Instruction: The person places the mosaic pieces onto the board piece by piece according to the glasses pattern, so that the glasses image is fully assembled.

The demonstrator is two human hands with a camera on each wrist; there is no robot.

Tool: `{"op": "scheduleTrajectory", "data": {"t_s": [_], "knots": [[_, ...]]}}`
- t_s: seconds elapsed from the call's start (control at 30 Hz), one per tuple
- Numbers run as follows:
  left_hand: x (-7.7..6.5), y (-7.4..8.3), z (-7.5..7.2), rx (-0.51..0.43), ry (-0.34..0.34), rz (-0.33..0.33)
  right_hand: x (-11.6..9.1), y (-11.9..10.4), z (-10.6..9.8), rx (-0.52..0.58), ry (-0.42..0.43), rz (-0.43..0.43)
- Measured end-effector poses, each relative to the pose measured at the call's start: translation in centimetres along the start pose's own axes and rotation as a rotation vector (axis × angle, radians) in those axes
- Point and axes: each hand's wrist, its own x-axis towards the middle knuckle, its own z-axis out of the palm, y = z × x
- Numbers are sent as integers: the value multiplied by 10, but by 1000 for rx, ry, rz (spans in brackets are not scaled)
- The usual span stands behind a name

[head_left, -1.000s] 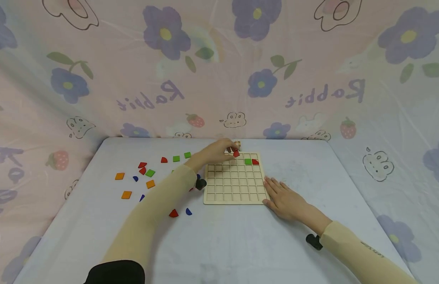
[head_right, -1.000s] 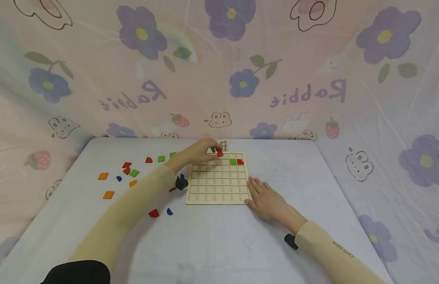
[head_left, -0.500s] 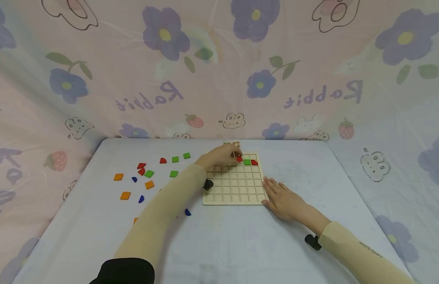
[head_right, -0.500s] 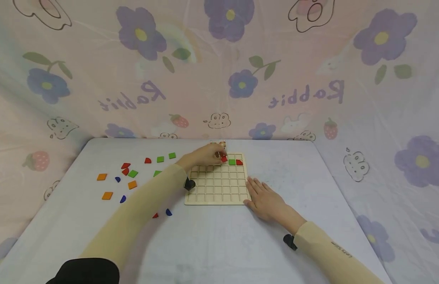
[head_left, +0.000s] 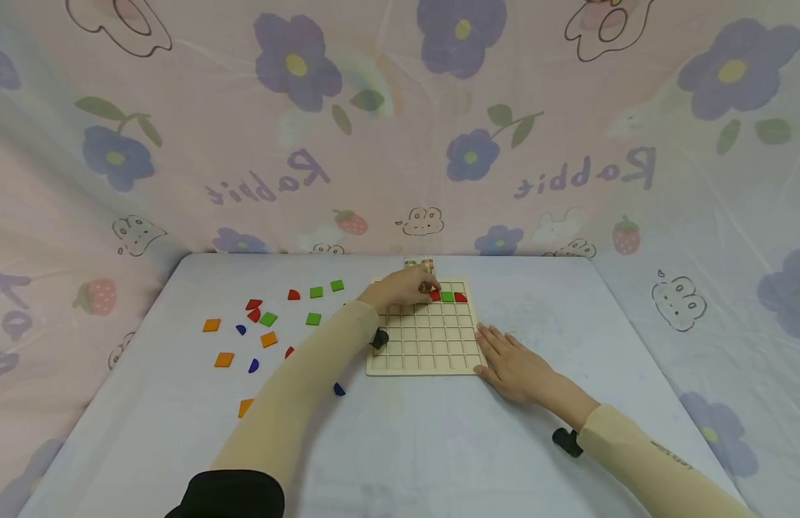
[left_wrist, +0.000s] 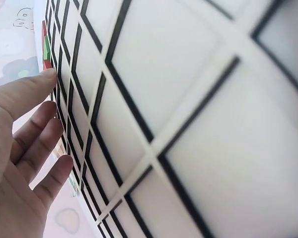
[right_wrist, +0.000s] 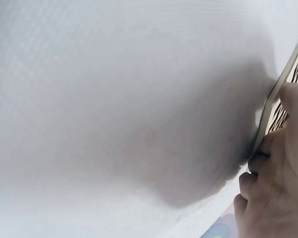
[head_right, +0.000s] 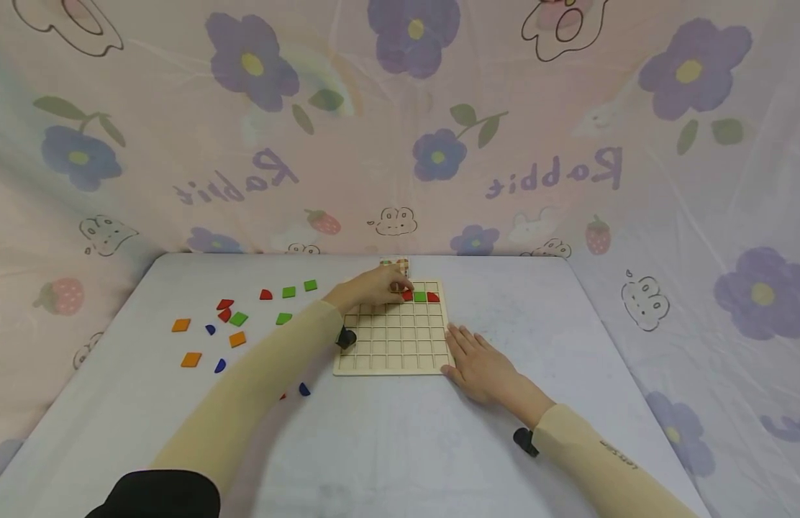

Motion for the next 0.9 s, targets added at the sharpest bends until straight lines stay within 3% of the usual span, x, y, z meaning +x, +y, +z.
{"op": "scheduleTrajectory", "data": {"t_s": [0.4, 0.9], "knots": [[2, -2, 3, 9, -4, -41, 0, -2, -2, -2, -7, -2], [3, -1, 2, 31, -25, -19, 0, 0, 2, -8, -2, -9]]}}
